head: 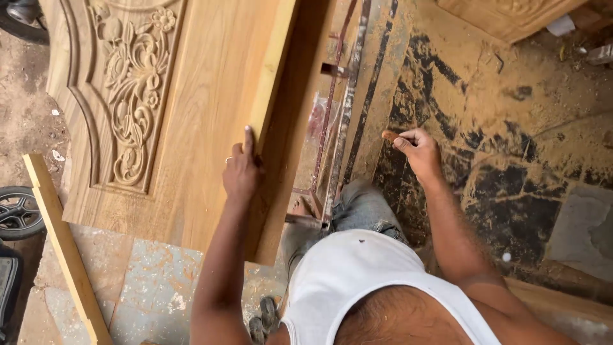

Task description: Using a chisel to carve and shape wooden components for a headboard or furniture piece.

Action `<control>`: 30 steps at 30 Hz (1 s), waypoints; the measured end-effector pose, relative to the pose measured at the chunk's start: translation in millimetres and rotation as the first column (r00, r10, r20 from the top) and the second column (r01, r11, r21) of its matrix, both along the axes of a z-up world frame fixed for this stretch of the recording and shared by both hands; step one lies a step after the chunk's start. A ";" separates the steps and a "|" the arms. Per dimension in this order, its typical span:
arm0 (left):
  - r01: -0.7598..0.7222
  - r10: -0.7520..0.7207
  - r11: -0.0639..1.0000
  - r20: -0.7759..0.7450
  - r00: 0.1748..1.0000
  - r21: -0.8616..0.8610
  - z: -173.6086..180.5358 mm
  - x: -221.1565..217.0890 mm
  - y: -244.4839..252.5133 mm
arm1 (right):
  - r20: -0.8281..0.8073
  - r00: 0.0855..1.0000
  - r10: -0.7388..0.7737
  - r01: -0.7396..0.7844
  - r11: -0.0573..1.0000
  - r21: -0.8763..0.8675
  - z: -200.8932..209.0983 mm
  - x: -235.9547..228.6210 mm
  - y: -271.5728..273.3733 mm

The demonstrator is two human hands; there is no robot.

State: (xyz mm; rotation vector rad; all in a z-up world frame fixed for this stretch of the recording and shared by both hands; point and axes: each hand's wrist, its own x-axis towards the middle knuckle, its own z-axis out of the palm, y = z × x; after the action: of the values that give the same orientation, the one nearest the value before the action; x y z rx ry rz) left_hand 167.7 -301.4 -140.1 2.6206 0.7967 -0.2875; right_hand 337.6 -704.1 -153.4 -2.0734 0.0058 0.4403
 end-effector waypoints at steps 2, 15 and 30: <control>-0.008 0.008 1.000 -0.002 1.000 -0.003 -2.4 35.9 4.7 | -0.003 1.000 0.022 -0.021 0.989 0.143 0.1 42.8 26.2; 0.138 -0.134 0.990 0.147 0.980 -0.015 -14.1 421.1 26.3 | 0.277 0.959 0.063 -0.062 0.998 -0.014 -17.7 464.8 252.4; 0.023 0.040 0.949 0.194 0.980 -0.315 -7.6 540.5 46.6 | 0.363 0.906 0.219 -0.114 0.950 -0.290 -21.9 541.1 354.1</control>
State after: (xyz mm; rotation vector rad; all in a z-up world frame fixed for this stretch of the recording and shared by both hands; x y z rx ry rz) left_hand 708.2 -254.7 -147.7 2.3002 0.6356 -0.1343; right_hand 878.7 -350.0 -175.4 -2.4049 -0.3757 0.1223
